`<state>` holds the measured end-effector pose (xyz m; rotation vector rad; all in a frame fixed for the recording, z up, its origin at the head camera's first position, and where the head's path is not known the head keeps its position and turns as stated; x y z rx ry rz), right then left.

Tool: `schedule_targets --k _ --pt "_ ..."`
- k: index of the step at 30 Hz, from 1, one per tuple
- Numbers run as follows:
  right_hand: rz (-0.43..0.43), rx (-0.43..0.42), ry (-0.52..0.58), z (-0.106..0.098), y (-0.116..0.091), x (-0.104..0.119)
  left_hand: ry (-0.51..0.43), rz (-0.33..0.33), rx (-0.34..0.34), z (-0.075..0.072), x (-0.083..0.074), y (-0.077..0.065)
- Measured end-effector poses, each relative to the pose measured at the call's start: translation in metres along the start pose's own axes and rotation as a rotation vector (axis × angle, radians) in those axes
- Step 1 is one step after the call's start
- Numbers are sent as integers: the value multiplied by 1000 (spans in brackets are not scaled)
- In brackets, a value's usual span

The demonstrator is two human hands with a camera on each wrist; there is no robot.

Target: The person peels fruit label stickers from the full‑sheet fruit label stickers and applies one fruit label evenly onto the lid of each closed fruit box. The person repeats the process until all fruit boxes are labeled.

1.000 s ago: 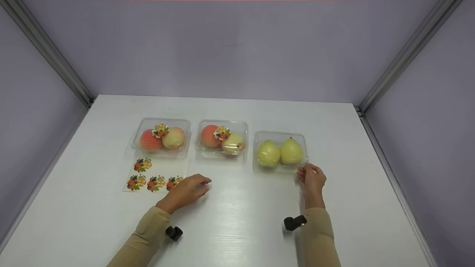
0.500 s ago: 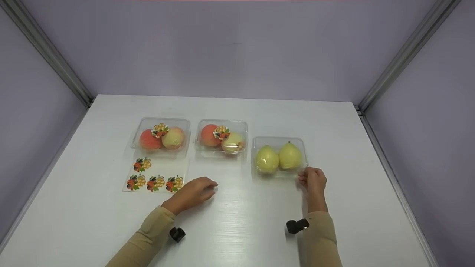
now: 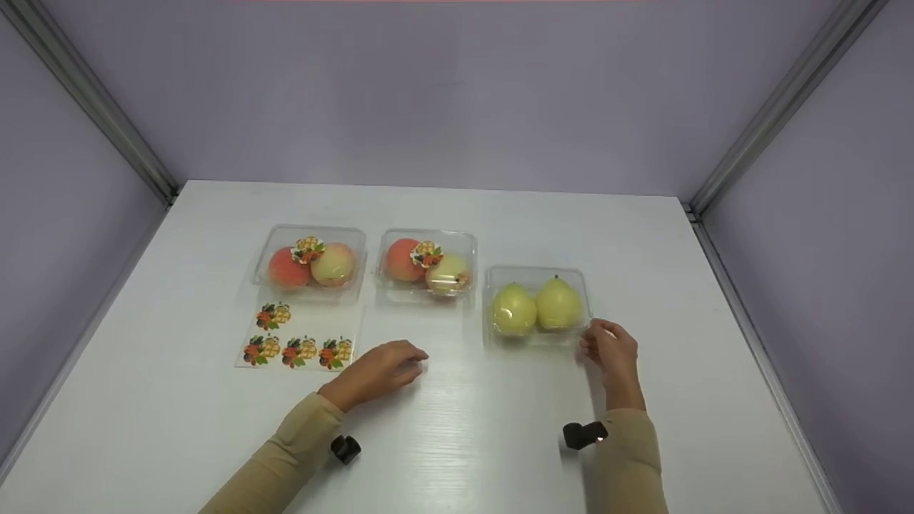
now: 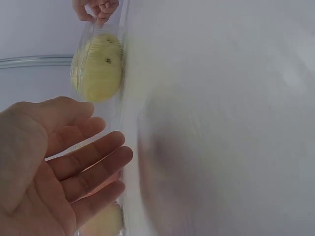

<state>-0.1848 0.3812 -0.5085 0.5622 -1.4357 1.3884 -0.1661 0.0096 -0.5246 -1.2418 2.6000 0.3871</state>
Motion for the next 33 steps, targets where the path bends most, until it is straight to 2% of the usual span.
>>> schedule_targets --k 8,11,15,22,27,33 --pt "31 51 15 -6 1 4 -50 26 26 -1 -8 16" --pt "40 73 3 -8 1 5 -134 21 57 1 -10 21" --pt "46 118 -30 -12 1 4 -291 0 103 6 -9 26" --pt "64 196 -118 -18 1 3 -441 2 108 13 -13 35" --pt "103 265 -173 -22 1 5 -568 -32 109 18 -19 44" --pt "126 317 -209 -30 0 9 -655 -121 75 24 -27 56"
Point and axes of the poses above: each hand's wrist, its own y-axis towards the middle knuckle, its own z-axis out of the palm, x = y × z, the point moved 2 cm from there along y, towards the middle knuckle, and after that the axes turned 11 degrees about y, right-handed, at the moved point
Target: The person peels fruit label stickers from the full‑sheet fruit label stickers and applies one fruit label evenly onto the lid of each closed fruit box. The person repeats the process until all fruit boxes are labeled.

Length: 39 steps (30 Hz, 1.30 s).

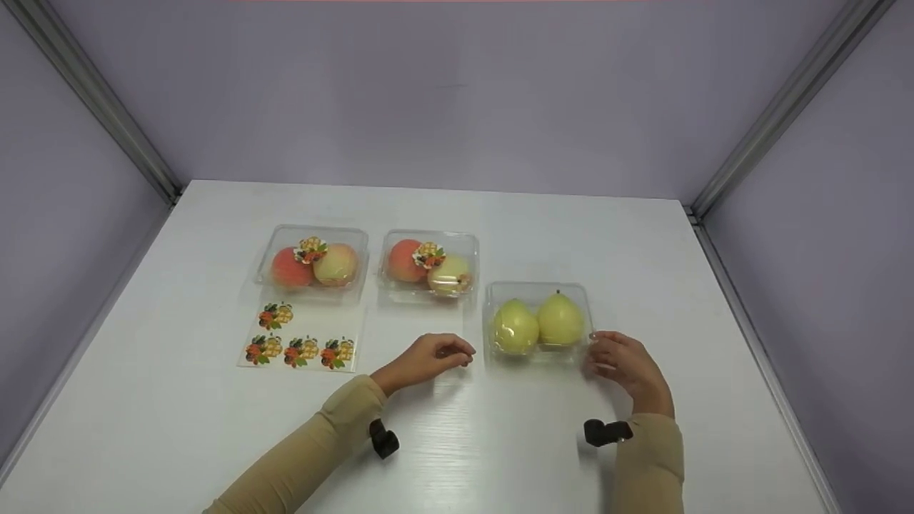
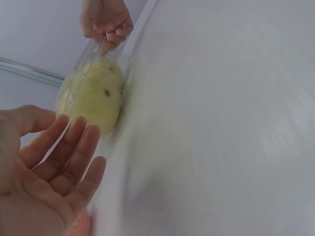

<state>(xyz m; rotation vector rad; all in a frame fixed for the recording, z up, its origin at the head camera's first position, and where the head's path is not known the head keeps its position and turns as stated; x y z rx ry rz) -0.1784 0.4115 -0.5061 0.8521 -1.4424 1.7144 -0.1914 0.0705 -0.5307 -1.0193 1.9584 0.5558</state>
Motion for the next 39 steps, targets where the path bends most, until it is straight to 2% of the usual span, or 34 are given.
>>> schedule_targets --k 4,7,13,18,26,34,39 --pt "-5 18 16 -3 -1 4 -50 -42 -14 4 -2 9" --pt "2 1 11 -5 1 7 -81 -76 -17 6 -4 15" --pt "-7 -89 -37 -2 8 13 -80 -137 -32 11 -9 24" --pt "-40 -152 -31 6 15 17 -65 -183 -77 14 -14 32" --pt "-38 -204 18 7 20 15 -9 -170 -106 16 -16 35" --pt "-9 -187 0 6 20 13 -76 -200 -73 17 -14 34" --pt "-16 -169 0 6 19 12 -104 -195 -60 17 -14 32"
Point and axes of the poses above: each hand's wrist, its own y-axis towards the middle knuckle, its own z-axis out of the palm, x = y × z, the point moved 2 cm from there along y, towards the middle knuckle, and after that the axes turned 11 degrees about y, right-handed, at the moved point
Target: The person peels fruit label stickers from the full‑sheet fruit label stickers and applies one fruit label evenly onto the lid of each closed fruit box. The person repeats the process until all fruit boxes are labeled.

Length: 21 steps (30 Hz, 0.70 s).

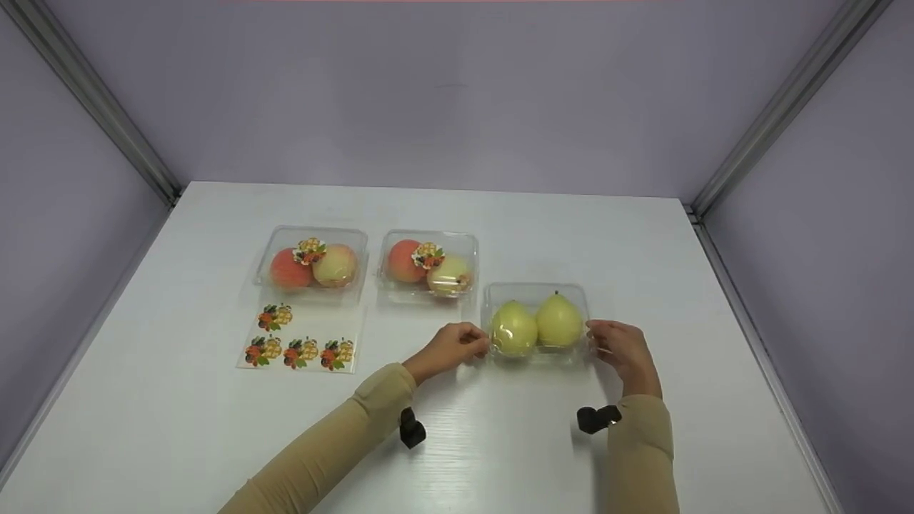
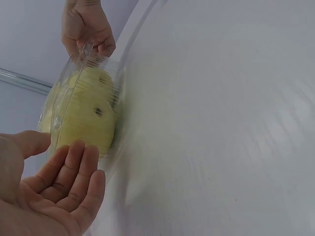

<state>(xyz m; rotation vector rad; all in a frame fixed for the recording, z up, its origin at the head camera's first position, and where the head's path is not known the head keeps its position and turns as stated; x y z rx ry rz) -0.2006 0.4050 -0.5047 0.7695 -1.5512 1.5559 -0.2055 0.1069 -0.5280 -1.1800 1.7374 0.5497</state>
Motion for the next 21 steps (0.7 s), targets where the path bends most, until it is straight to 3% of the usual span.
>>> schedule_targets --k 12,21 --pt "23 51 -57 -3 -2 -2 52 -17 32 -4 -1 -1" --pt "38 93 -50 -2 -4 -4 29 -34 72 -7 -1 -5"
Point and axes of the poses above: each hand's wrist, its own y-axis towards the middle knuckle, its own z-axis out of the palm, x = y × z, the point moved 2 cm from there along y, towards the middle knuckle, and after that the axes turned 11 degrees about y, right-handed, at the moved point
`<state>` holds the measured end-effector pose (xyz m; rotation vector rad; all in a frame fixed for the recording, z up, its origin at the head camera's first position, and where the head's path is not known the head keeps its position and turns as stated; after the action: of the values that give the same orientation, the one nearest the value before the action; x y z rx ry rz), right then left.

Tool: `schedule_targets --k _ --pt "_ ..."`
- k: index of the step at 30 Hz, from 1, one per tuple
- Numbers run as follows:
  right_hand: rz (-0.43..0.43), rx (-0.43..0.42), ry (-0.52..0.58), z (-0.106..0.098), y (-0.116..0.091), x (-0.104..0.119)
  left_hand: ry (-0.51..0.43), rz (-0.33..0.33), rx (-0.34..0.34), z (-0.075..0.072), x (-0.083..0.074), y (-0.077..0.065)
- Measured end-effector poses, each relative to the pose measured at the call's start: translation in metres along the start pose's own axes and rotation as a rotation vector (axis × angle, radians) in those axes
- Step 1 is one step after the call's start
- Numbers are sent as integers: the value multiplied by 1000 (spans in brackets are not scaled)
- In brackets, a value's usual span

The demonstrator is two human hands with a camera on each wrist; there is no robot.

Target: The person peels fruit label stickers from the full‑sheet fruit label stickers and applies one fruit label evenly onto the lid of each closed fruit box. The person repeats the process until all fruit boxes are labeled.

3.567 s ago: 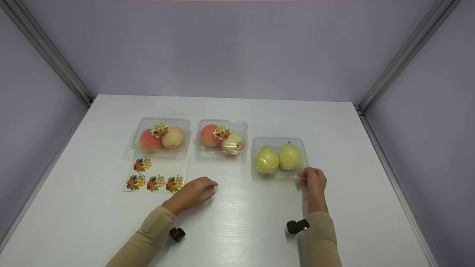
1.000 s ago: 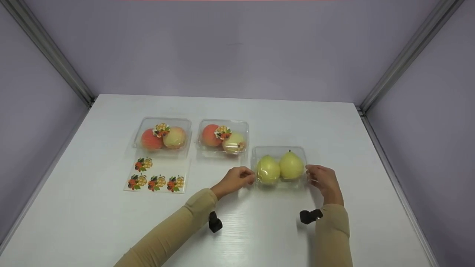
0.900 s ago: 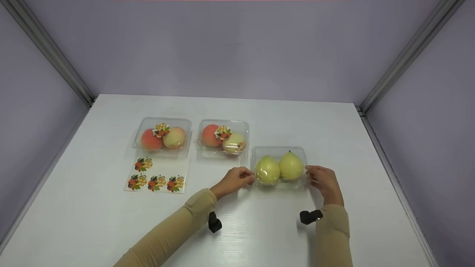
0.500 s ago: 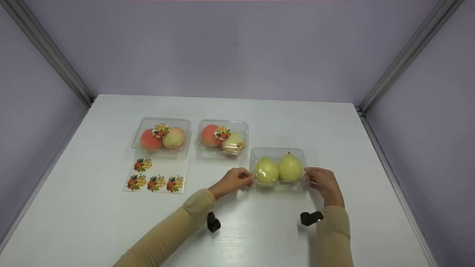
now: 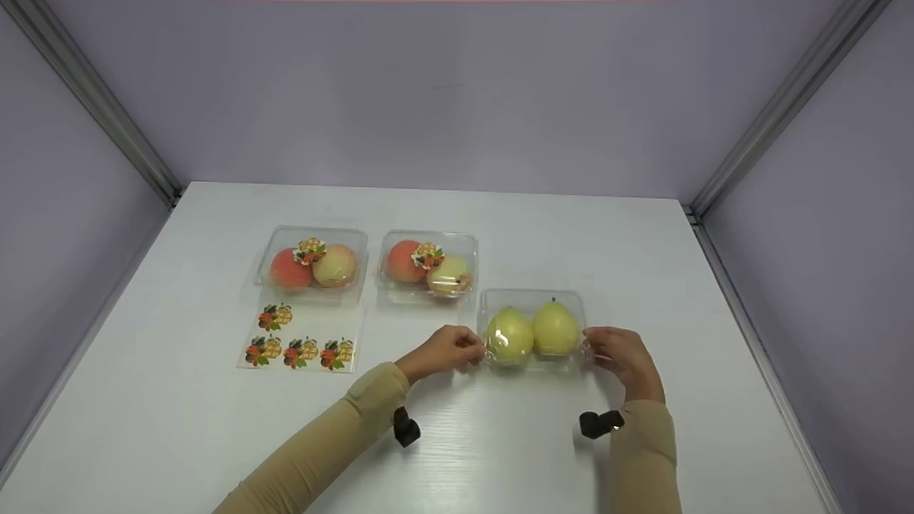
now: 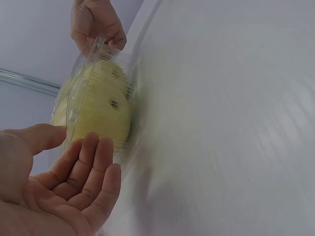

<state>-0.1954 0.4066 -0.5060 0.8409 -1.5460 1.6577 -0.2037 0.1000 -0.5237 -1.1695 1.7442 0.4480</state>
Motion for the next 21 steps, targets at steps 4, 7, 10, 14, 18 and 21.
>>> schedule_targets --k 4,7,10,14,18,21 --pt "6 15 -20 0 -1 0 -9 -14 21 -1 1 -1" --pt "1 30 -36 0 -3 -1 -5 -24 33 -1 1 -2" --pt "-7 51 -38 1 -4 -2 -2 -32 45 -1 1 -4" --pt "-14 64 -34 2 -6 -2 -6 -42 56 -3 1 -7" --pt "-12 62 -36 4 -8 -2 -10 -54 70 -5 2 -9" --pt "-13 72 -37 4 -8 -3 -15 -56 77 -7 3 -10"
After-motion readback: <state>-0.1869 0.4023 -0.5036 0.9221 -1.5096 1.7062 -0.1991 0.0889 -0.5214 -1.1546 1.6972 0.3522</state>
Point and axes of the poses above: each hand's wrist, its own y-axis towards the middle knuckle, its own z-axis out of the palm, x = y × z, the point moved 2 cm from there along y, towards the middle knuckle, and after that the axes turned 11 degrees about y, right-handed, at the moved point
